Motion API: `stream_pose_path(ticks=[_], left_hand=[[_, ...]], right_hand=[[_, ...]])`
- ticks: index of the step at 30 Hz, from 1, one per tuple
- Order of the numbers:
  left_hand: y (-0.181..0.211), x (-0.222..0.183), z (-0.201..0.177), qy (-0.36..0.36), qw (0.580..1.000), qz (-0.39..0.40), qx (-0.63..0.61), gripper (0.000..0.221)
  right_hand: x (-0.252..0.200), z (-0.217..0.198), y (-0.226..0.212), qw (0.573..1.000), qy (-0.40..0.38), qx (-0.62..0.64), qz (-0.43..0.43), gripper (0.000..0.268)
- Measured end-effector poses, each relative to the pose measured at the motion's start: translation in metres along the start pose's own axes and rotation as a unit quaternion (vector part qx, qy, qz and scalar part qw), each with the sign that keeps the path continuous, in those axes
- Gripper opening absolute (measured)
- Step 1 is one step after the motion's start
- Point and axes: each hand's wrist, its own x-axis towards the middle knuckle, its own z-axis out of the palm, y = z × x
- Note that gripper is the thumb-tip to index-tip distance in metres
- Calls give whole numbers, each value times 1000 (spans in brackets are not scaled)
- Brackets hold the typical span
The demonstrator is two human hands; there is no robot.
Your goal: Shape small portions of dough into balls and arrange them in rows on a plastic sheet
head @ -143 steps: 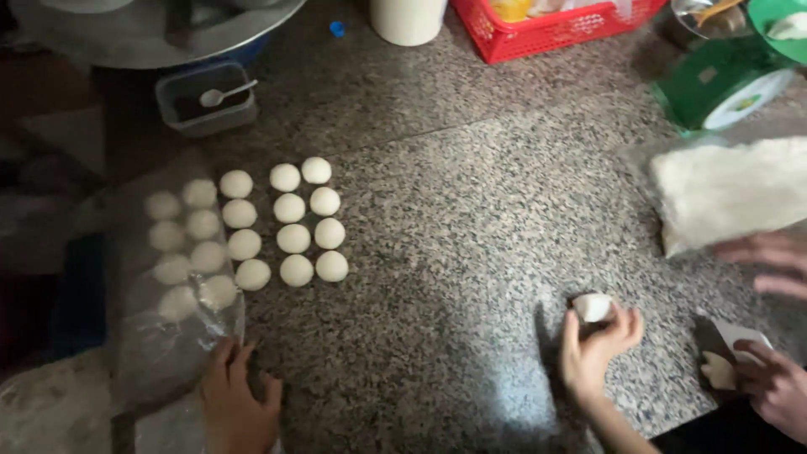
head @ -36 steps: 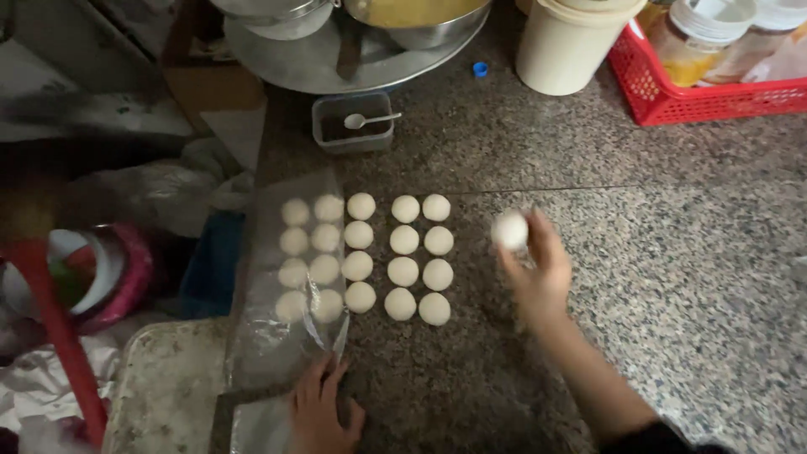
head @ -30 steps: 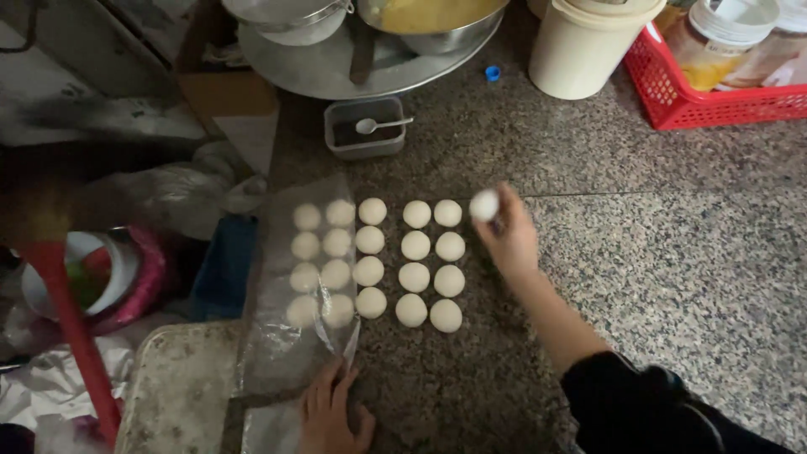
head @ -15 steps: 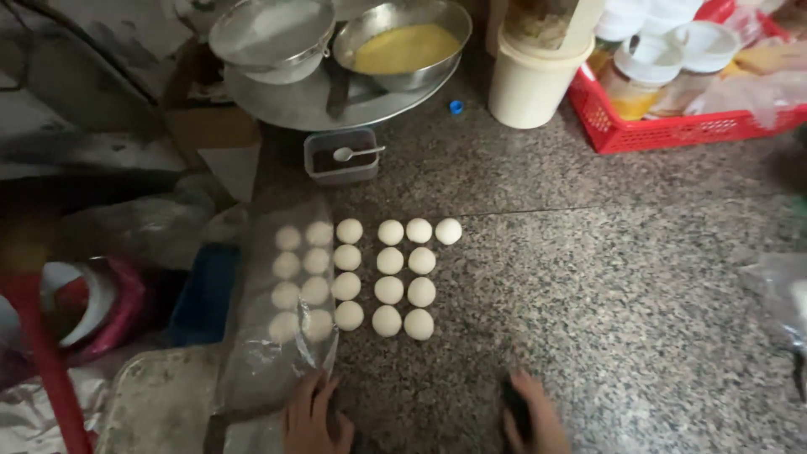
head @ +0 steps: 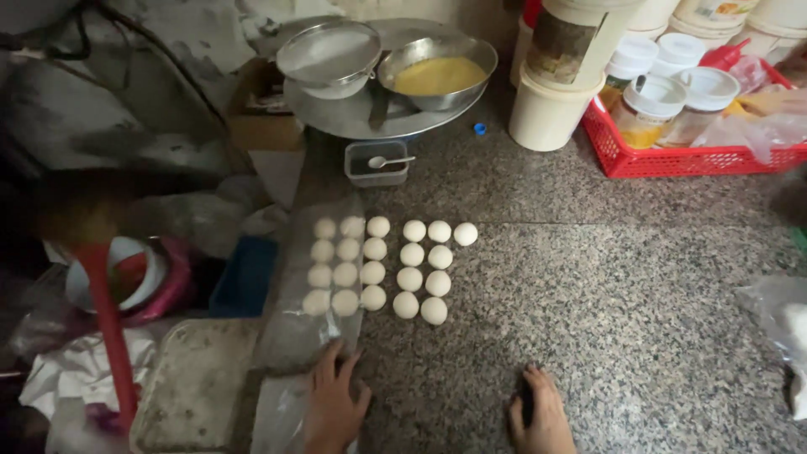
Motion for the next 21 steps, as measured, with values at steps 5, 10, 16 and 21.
stream_pose_path(ticks=[5,10,16,21], left_hand=[[-29,4,49,183,973,140,15,46],[-20,-6,49,192,955,217,62,36],[10,-17,16,141,967,152,-147,32],[-4,3,19,-33,967,-41,-248,62]], right_hand=[[12,-20,-36,999,-25,-4,47,47],[15,-24,-39,999,-27,-17,37,48],[15,-25,-42,999,-34,-7,35,46],[18,-28,-47,1000,-4,-17,3,34]])
